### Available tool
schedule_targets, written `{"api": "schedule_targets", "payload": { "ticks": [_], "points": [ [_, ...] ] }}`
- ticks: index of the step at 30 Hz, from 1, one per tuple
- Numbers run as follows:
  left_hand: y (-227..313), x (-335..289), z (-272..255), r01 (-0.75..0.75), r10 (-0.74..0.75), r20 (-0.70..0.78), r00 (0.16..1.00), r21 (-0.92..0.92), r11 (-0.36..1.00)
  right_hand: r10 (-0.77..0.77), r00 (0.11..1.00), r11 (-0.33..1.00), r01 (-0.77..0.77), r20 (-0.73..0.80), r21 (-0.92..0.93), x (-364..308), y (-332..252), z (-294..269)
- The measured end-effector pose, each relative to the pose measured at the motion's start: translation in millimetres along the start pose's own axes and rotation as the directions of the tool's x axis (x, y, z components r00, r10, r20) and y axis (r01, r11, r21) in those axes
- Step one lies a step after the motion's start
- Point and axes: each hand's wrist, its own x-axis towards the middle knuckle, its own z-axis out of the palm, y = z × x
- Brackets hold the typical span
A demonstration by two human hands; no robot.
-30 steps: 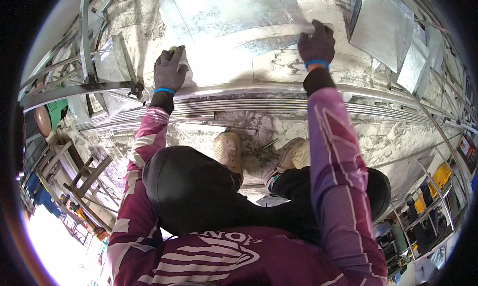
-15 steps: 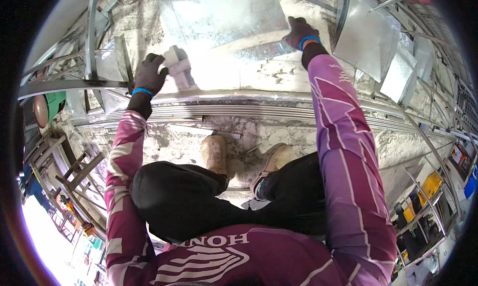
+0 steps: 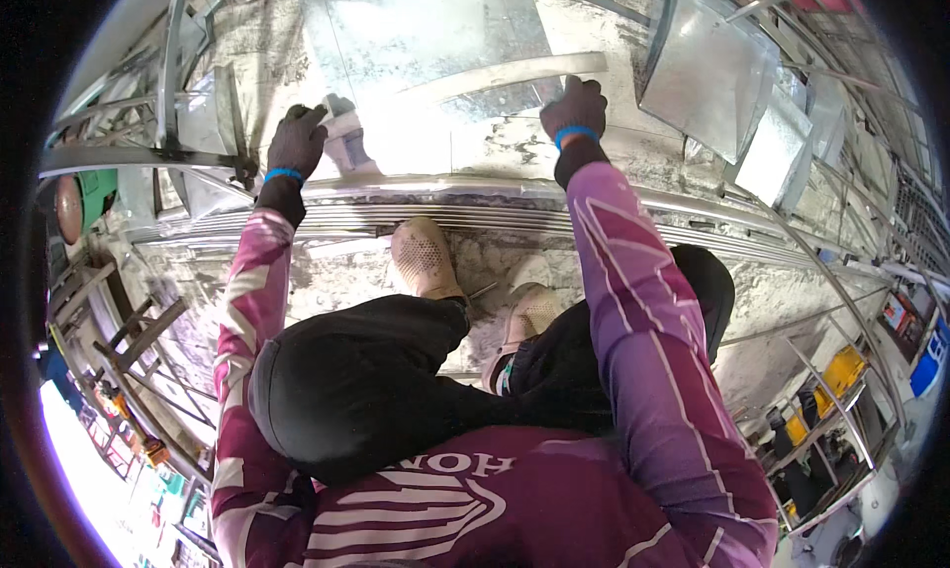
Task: The person smooths the edges of a metal plate with an angle grinder.
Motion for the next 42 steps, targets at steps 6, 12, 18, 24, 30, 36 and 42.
{"api": "schedule_targets", "payload": {
  "ticks": [6, 12, 18, 24, 30, 36, 42],
  "points": [
    [-23.7, 1.1, 42.1, 0.038, -0.038, -0.027, 0.999, -0.031, 0.999, -0.011, 0.985, 0.989, -0.015, 0.170, 0.148, 8.2, 10.6, 7.8],
    [-25.3, -7.4, 38.7, 0.091, -0.092, -0.024, 0.995, -0.025, 0.996, 0.001, 0.991, 0.990, -0.020, 0.134, 0.139, 12.7, 8.5, 14.0],
    [-28.4, -18.0, 38.7, 0.057, -0.059, -0.034, 0.998, -0.065, 0.996, -0.038, 0.989, 0.983, 0.012, 0.140, 0.184, 12.3, 12.6, 16.9],
    [-29.9, -19.1, 42.6, 0.028, -0.030, -0.041, 0.999, -0.031, 0.999, -0.014, 0.993, 0.962, -0.018, 0.116, 0.272, 15.5, 19.3, 27.4],
    [-33.8, -17.7, 41.9, -0.025, 0.025, -0.033, 0.999, 0.004, 1.000, -0.022, 0.989, 0.977, -0.010, 0.147, 0.213, 8.8, 11.2, 14.4],
    [-37.8, -18.2, 43.5, -0.008, 0.008, 0.005, 1.000, 0.012, 1.000, -0.370, 0.921, 0.929, 0.370, -0.119, -0.024, 28.1, 0.0, -10.4],
    [-38.6, -18.2, 42.6, -0.004, 0.004, -0.032, 0.999, -0.006, 1.000, -0.472, 0.876, 0.864, 0.482, 0.096, -0.149, 50.6, 0.5, -1.5]
  ]
}}
